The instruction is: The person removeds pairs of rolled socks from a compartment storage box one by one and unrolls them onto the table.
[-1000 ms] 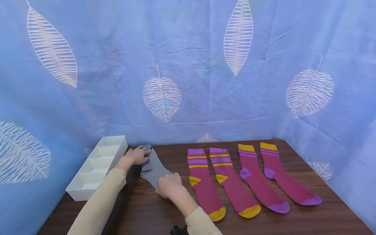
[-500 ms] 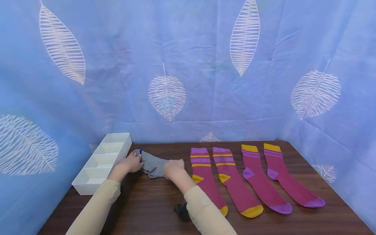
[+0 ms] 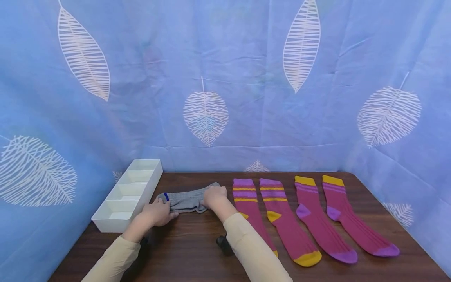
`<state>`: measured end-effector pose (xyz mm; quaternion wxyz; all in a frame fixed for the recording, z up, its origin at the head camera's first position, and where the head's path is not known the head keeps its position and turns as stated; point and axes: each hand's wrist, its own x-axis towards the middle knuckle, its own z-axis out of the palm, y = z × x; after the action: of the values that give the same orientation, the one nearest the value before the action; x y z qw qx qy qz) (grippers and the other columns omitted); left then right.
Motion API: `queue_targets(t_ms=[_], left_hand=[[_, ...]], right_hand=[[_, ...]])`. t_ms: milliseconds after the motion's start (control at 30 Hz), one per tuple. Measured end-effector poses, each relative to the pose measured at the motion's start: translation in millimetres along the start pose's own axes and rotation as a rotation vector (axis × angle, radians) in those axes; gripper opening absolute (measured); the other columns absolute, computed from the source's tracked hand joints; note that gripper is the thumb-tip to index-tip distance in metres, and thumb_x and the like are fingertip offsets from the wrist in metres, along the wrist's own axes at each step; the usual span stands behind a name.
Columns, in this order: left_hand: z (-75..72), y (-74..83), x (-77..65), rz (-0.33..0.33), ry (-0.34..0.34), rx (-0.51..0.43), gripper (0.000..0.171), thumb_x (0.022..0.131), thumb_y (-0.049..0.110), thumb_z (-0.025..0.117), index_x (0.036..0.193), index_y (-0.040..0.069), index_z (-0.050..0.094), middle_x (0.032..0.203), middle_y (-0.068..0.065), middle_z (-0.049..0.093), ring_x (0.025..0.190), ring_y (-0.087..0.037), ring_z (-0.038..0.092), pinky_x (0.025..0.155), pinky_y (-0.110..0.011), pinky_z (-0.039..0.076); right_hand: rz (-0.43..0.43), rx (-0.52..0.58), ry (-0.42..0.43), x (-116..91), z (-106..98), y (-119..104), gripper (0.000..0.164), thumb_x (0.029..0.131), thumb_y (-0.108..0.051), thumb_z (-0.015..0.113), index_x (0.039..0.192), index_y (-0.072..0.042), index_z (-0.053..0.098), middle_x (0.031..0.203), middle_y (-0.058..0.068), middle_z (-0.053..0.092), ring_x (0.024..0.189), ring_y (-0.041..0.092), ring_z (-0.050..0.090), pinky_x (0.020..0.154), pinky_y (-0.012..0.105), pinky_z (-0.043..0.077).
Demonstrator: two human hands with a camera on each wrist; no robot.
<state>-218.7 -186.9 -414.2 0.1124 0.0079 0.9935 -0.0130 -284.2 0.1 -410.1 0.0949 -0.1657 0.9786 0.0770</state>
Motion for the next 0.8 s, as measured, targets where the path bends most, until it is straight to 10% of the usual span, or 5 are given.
queue_targets(t_ms=[100,233,567,800], left_hand=[[-1.6,0.1,-15.8,0.070,0.010,0.014,0.052,0.093,0.045,0.061,0.108,-0.005,0.068,0.126,-0.027,0.059,0.122,-0.041,0.054,0.092,-0.059,0.047],[-3.6,1.3,-34.2,0.143,0.040,0.024,0.043,0.088,0.043,0.069,0.090,0.000,0.072,0.107,-0.020,0.067,0.102,-0.035,0.062,0.083,-0.055,0.050],[-2.2,17.3,-63.4,0.313,0.056,0.068,0.051,0.080,0.050,0.074,0.094,0.001,0.074,0.119,-0.011,0.058,0.116,-0.028,0.056,0.085,-0.050,0.053],[1.9,29.2,-72.3,0.474,-0.061,0.064,0.062,0.082,0.056,0.070,0.128,0.014,0.065,0.136,-0.004,0.058,0.125,-0.026,0.057,0.093,-0.045,0.053]], right_hand=[[-0.044,-0.041,0.015,5.5,2.0,6.7,0.042,0.092,-0.053,0.058,0.080,-0.016,0.072,0.087,0.001,0.069,0.081,0.016,0.067,0.081,0.036,0.055],[-0.105,-0.085,0.006,12.7,0.9,17.7,0.048,0.090,-0.054,0.061,0.124,-0.021,0.067,0.116,0.002,0.070,0.101,0.018,0.068,0.082,0.038,0.057],[-0.272,-0.133,-0.055,25.7,-6.4,25.1,0.058,0.092,-0.044,0.064,0.146,-0.030,0.045,0.137,-0.002,0.060,0.117,0.016,0.061,0.079,0.035,0.053],[-0.437,-0.147,-0.053,32.0,-10.2,36.1,0.058,0.092,-0.035,0.068,0.145,-0.031,0.046,0.143,-0.002,0.055,0.121,0.019,0.059,0.089,0.037,0.053]])
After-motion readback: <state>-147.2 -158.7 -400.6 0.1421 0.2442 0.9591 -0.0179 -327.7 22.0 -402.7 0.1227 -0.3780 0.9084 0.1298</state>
